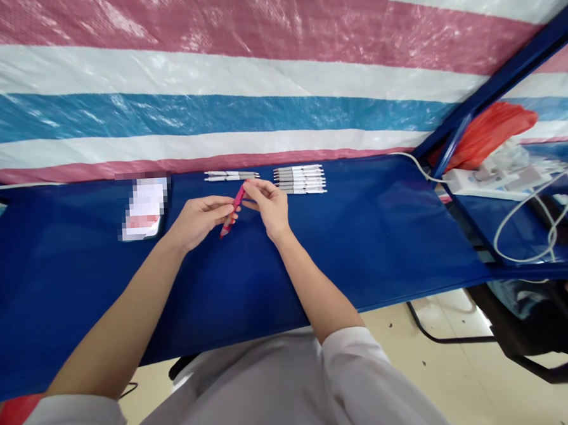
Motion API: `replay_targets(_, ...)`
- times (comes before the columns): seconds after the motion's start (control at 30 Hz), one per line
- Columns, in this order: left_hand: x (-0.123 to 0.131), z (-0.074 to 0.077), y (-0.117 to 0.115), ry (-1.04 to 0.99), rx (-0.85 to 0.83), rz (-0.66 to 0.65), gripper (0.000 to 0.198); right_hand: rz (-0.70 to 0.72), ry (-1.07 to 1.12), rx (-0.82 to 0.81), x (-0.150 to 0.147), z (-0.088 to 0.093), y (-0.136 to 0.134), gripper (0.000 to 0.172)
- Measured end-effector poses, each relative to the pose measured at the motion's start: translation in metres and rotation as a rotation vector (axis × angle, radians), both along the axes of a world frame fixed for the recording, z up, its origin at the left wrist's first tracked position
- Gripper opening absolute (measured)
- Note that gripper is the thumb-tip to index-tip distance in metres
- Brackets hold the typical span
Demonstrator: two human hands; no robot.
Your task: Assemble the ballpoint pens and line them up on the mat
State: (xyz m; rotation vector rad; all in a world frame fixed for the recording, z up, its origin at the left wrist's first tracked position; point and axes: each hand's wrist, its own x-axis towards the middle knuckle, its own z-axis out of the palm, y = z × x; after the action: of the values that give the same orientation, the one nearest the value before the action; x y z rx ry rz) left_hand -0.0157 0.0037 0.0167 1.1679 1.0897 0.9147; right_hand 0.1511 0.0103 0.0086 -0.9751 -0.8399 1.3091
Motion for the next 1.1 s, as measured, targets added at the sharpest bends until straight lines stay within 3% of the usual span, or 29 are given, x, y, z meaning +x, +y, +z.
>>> replay_targets(0.37, 0.015, -0.007, -0.004, 0.192, 0.106, 0.021, 0.034, -0.259, 0.139, -0.041, -0.012, -0.013, 0.009, 0.023)
replay_targets(0.77, 0.003, -0.015, 0.000, -0.020, -0.089, -0.142, 0.028, -0.014, 0.122, -0.003, 0.000, -0.016, 0.014, 0.027)
replay_targets(1.1, 0.003, -0.013, -0.006, -0.161, -0.144, -0.228, 0.028, 0.012, 0.116, -0.022, 0.001, -0.014, 0.012, 0.025)
